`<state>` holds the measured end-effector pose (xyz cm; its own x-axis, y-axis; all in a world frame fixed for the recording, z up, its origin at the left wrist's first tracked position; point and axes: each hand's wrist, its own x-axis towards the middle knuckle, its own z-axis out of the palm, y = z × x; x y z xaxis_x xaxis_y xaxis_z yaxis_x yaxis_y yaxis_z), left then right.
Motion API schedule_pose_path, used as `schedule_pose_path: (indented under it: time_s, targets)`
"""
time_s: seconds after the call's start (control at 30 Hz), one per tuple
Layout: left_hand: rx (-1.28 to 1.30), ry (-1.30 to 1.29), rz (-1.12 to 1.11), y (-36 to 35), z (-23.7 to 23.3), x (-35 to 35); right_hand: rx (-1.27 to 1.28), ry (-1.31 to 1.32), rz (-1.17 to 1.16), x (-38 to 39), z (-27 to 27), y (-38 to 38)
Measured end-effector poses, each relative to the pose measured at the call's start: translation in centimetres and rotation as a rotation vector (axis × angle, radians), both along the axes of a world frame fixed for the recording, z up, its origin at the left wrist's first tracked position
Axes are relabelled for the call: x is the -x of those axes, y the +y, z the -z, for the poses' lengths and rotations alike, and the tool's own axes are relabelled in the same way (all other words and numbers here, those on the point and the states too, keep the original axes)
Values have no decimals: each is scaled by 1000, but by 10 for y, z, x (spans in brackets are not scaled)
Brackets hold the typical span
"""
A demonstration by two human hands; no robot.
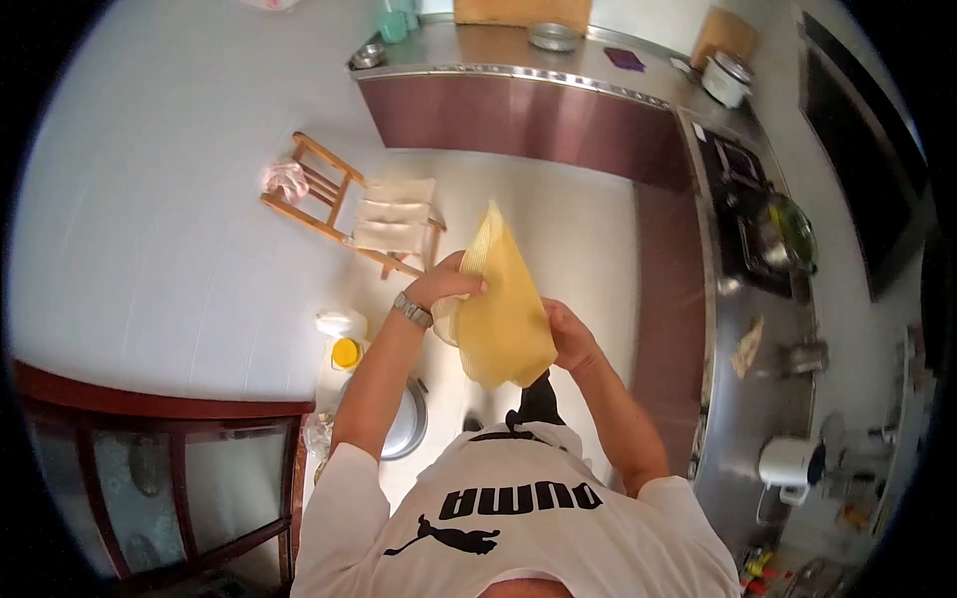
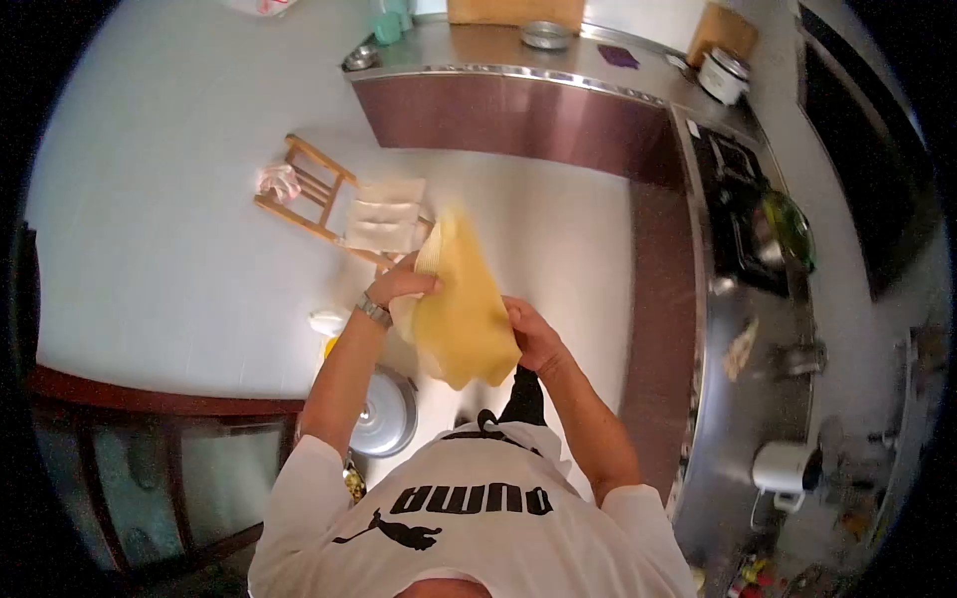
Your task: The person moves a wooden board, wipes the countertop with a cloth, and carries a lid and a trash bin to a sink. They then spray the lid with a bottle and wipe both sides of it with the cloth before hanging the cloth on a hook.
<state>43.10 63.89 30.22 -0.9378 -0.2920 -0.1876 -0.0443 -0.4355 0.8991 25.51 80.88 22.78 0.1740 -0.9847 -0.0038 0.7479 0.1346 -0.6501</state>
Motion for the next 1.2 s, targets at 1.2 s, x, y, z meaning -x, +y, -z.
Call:
schedule_pose_path:
  time_s: [1.2]
  targets:
    - [389, -885, -1023, -403, 194, -72, 458, 840, 1427, 169, -225, -618]
